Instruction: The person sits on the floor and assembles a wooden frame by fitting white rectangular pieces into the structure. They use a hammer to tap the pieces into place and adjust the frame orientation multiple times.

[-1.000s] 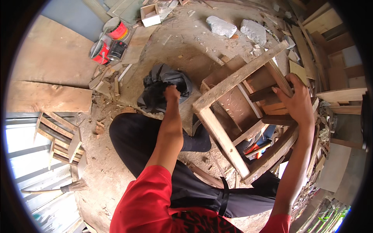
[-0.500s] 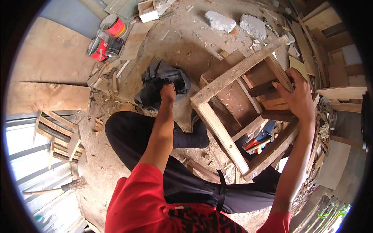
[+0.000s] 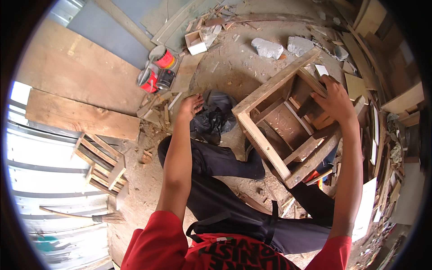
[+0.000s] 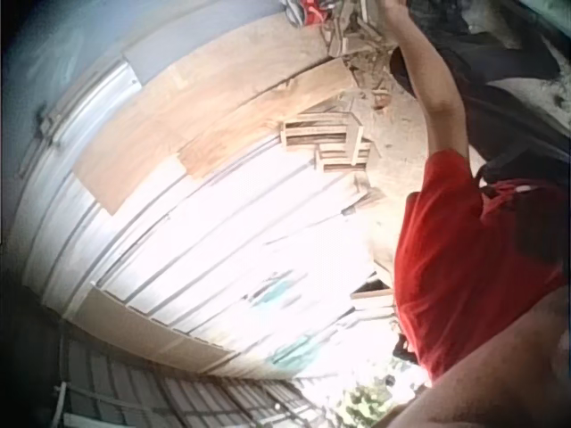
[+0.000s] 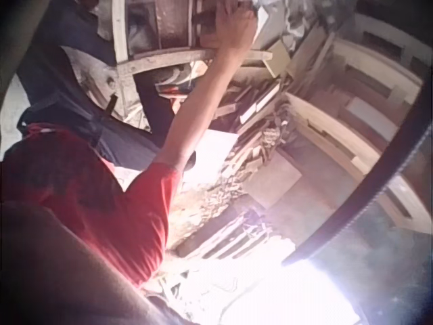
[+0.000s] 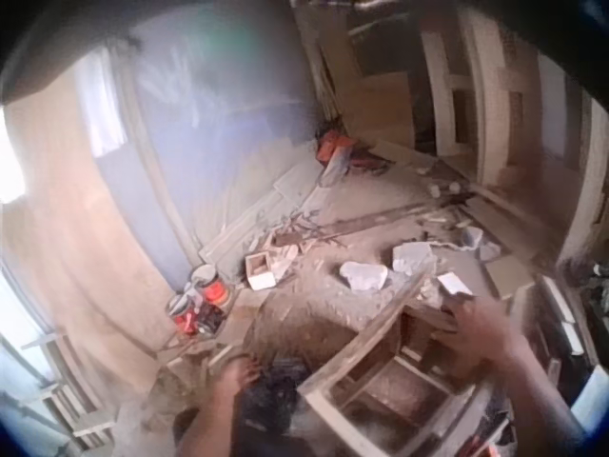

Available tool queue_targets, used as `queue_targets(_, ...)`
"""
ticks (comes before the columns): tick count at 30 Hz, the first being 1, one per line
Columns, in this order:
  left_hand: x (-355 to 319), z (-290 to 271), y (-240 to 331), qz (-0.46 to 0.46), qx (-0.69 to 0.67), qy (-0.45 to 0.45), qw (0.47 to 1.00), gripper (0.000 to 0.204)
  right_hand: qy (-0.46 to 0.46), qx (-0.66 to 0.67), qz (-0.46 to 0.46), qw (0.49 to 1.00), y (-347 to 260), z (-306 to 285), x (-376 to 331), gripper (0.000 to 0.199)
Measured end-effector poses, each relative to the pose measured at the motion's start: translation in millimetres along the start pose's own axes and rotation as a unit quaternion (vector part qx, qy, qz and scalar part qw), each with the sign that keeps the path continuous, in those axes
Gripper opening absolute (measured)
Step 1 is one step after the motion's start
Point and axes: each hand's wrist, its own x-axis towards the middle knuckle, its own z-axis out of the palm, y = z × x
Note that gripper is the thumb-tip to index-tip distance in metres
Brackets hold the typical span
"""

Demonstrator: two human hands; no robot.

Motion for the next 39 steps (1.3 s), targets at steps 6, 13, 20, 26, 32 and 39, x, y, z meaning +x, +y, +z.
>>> queue_targets(6,-30,13,11,0.02,0.101,0.069,0.992,0.027,0.013,0.008,-0.023,1.0,9,3,-2,0.048)
queue_targets(13,-39,20,-21,0.083,0.235,0.131,0.96,0.025,-0.036,0.032,0.011,0.999,-1,-9,2,0.048)
queue_targets(20,-14,21,23,0.127,0.205,0.102,0.965,0.028,-0.008,-0.005,0.005,1.0,-5,-10,2,0.043)
queue_targets(26,30,34,-2,0.183,0.263,0.084,0.943,0.031,-0.031,-0.064,0.022,0.997,-17,-11,4,0.048)
queue_targets(32,38,28,-74,0.286,0.495,0.154,0.806,0.035,-0.061,-0.019,0.075,0.995,-27,-15,10,0.044)
queue_targets(39,54,53,-139,0.163,0.609,-0.095,0.77,0.041,-0.083,-0.04,0.101,0.991,-26,-10,12,0.042)
